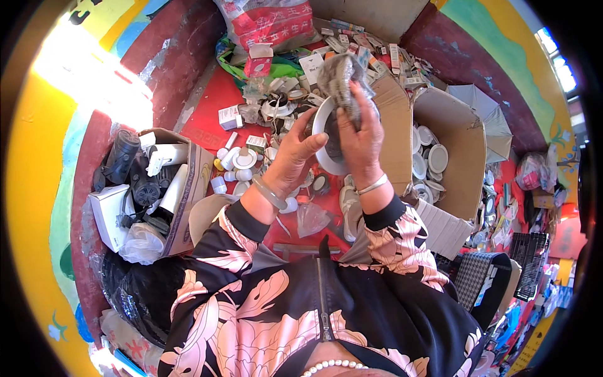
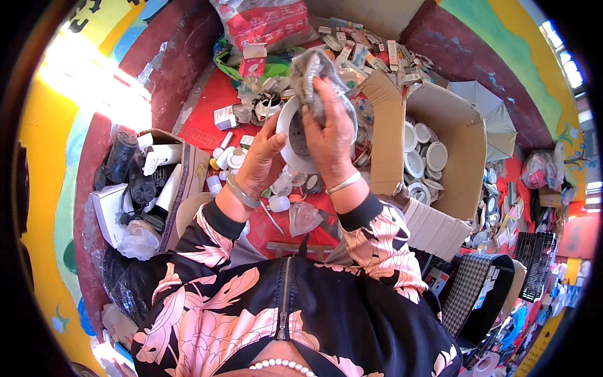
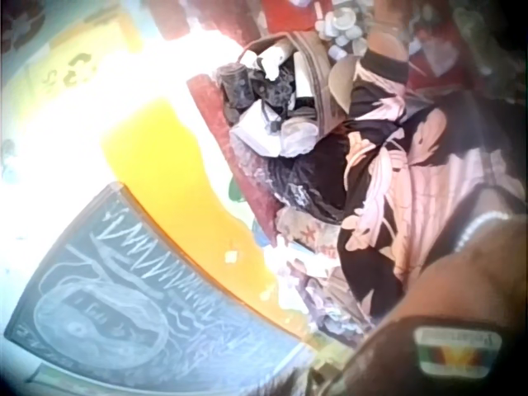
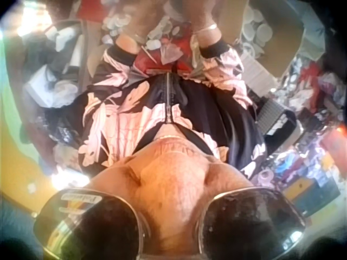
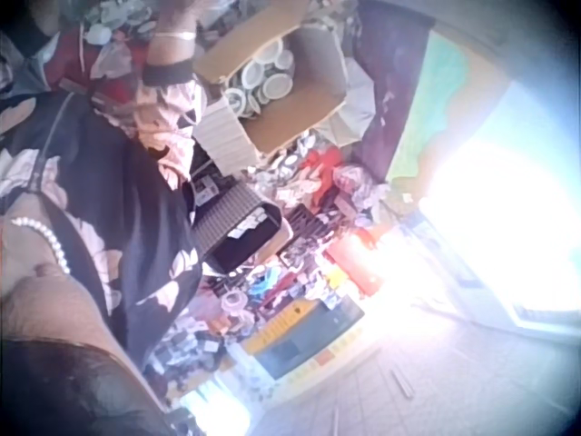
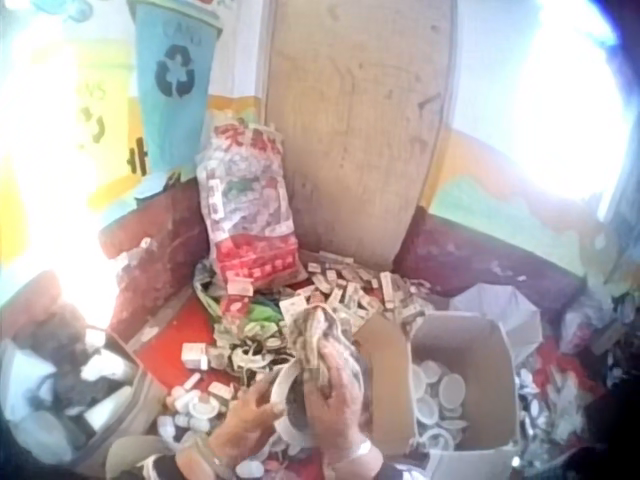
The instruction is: The person wipes a circular light fixture with a cloth, cleaning the outer white rim and the dark central housing.
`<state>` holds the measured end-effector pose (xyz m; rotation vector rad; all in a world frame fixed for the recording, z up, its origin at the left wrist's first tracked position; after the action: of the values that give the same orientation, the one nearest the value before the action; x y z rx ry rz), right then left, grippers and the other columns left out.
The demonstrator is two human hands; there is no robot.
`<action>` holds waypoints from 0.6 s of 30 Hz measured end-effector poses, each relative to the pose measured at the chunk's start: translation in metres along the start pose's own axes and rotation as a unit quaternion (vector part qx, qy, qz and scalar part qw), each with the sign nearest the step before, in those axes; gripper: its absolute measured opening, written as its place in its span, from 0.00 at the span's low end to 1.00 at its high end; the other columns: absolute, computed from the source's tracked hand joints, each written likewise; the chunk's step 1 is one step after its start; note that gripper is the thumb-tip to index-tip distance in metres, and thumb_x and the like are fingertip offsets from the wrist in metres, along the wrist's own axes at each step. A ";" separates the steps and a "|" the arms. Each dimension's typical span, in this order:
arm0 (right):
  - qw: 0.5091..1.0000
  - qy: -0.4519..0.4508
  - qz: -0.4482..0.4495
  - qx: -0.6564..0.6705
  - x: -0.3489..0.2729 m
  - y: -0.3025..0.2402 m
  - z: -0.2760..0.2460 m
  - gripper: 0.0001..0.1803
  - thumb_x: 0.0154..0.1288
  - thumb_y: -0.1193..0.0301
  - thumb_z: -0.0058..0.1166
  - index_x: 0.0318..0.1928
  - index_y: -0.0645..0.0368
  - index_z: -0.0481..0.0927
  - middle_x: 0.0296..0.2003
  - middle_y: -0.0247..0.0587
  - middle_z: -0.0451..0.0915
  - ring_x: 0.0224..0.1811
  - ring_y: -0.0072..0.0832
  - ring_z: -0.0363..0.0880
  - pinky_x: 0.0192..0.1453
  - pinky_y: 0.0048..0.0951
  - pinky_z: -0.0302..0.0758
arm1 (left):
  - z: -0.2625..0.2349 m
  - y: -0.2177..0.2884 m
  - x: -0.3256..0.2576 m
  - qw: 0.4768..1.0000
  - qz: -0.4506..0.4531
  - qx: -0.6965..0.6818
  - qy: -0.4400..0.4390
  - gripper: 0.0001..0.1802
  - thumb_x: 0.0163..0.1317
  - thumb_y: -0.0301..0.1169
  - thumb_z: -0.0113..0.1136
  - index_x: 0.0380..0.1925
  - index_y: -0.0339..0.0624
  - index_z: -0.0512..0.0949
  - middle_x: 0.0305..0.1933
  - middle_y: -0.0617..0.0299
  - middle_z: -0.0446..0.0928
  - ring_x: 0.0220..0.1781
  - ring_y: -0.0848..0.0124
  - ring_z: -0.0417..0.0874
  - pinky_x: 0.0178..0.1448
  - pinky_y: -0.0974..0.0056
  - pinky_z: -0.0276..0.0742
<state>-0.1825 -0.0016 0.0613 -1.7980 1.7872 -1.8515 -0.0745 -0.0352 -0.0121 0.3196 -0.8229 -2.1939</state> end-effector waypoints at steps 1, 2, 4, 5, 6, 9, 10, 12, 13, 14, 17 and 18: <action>0.999 -0.022 -0.037 -0.003 0.000 -0.011 0.003 0.22 0.57 0.82 0.53 0.54 0.62 0.73 0.54 0.49 0.75 0.60 0.44 0.71 0.64 0.37 0.65 | -0.005 -0.002 0.000 1.000 0.002 0.006 0.010 0.45 0.51 0.40 0.71 0.64 0.37 0.56 0.57 0.57 0.69 0.59 0.67 0.71 0.63 0.61 0.67; 0.998 -0.042 -0.045 0.017 0.000 -0.015 0.007 0.23 0.56 0.82 0.53 0.54 0.62 0.73 0.54 0.49 0.75 0.61 0.43 0.70 0.64 0.37 0.65 | -0.005 0.001 0.000 1.000 0.010 0.005 0.000 0.45 0.51 0.40 0.71 0.64 0.37 0.57 0.57 0.57 0.69 0.59 0.67 0.71 0.63 0.61 0.67; 0.993 -0.084 -0.064 0.055 0.000 -0.023 0.014 0.23 0.54 0.83 0.53 0.53 0.62 0.74 0.54 0.49 0.75 0.62 0.41 0.70 0.65 0.37 0.64 | -0.006 0.008 0.001 0.999 0.026 0.002 -0.023 0.46 0.51 0.42 0.71 0.64 0.37 0.57 0.57 0.58 0.69 0.59 0.67 0.71 0.63 0.60 0.67; 0.989 -0.113 -0.056 0.083 -0.003 -0.029 0.016 0.23 0.52 0.84 0.54 0.52 0.62 0.75 0.55 0.49 0.74 0.63 0.41 0.69 0.66 0.36 0.64 | -0.008 0.009 0.002 0.999 0.035 -0.007 -0.014 0.45 0.50 0.44 0.71 0.63 0.38 0.59 0.57 0.59 0.69 0.58 0.68 0.71 0.62 0.61 0.67; 0.978 -0.153 -0.058 0.126 -0.008 -0.035 0.024 0.23 0.51 0.86 0.53 0.52 0.62 0.75 0.55 0.49 0.74 0.63 0.41 0.68 0.66 0.35 0.63 | -0.010 0.011 0.002 0.999 0.043 -0.016 -0.005 0.44 0.49 0.45 0.71 0.61 0.39 0.60 0.56 0.60 0.70 0.57 0.69 0.72 0.62 0.62 0.68; 0.946 -0.230 0.041 0.226 -0.015 -0.037 0.038 0.22 0.54 0.87 0.50 0.52 0.63 0.75 0.53 0.45 0.76 0.60 0.34 0.71 0.65 0.33 0.65 | -0.021 0.017 0.000 0.997 0.080 -0.013 0.019 0.41 0.46 0.50 0.72 0.56 0.42 0.65 0.52 0.65 0.71 0.55 0.72 0.73 0.60 0.64 0.70; 0.930 -0.245 0.080 0.264 -0.013 -0.033 0.038 0.22 0.55 0.87 0.48 0.52 0.63 0.75 0.53 0.44 0.77 0.59 0.32 0.72 0.64 0.32 0.66 | -0.023 0.015 0.001 0.997 0.078 -0.017 0.012 0.41 0.46 0.50 0.72 0.56 0.42 0.65 0.53 0.65 0.71 0.55 0.71 0.73 0.60 0.63 0.70; 0.872 -0.271 0.172 0.371 -0.012 -0.028 0.036 0.21 0.57 0.87 0.47 0.52 0.64 0.75 0.51 0.42 0.77 0.56 0.29 0.74 0.63 0.30 0.67 | -0.027 0.013 0.002 0.997 0.074 -0.025 -0.003 0.41 0.46 0.51 0.72 0.56 0.42 0.65 0.53 0.65 0.71 0.55 0.71 0.73 0.60 0.63 0.70; 0.824 -0.280 0.224 0.438 -0.012 -0.027 0.034 0.20 0.57 0.87 0.47 0.52 0.65 0.75 0.50 0.41 0.78 0.55 0.27 0.74 0.62 0.29 0.68 | -0.022 0.015 0.000 0.998 0.061 -0.024 -0.022 0.44 0.45 0.51 0.72 0.58 0.42 0.64 0.55 0.64 0.71 0.57 0.69 0.72 0.61 0.62 0.69; 0.769 -0.286 0.274 0.501 -0.013 -0.025 0.032 0.20 0.58 0.87 0.46 0.51 0.65 0.75 0.49 0.41 0.78 0.54 0.26 0.75 0.62 0.28 0.69 | -0.019 0.018 0.000 0.997 0.070 -0.013 -0.021 0.45 0.45 0.51 0.72 0.59 0.42 0.64 0.55 0.63 0.70 0.58 0.69 0.72 0.62 0.61 0.68; 0.762 -0.199 0.280 0.549 -0.002 0.012 0.004 0.21 0.56 0.78 0.51 0.52 0.68 0.72 0.47 0.44 0.77 0.50 0.30 0.76 0.59 0.30 0.71 | -0.002 0.026 0.001 0.997 0.078 0.008 -0.025 0.51 0.42 0.52 0.73 0.62 0.41 0.60 0.58 0.59 0.69 0.61 0.65 0.70 0.63 0.58 0.68; 0.770 -0.147 0.252 0.567 0.006 0.019 -0.010 0.21 0.56 0.78 0.50 0.53 0.68 0.71 0.47 0.44 0.77 0.50 0.31 0.77 0.59 0.31 0.71 | -0.001 0.030 0.001 0.997 0.075 0.008 -0.020 0.51 0.42 0.53 0.73 0.62 0.41 0.60 0.59 0.58 0.68 0.61 0.65 0.70 0.63 0.57 0.68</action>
<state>-0.2038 -0.0060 0.0554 -0.9059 0.5844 -1.6343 -0.0576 -0.0512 0.0061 0.2160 -0.8586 -2.0601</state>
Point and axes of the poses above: each hand's wrist, its own x-axis towards the middle knuckle, its own z-axis out of the palm, y = z × x, the point moved 8 cm from there along x, towards the middle knuckle
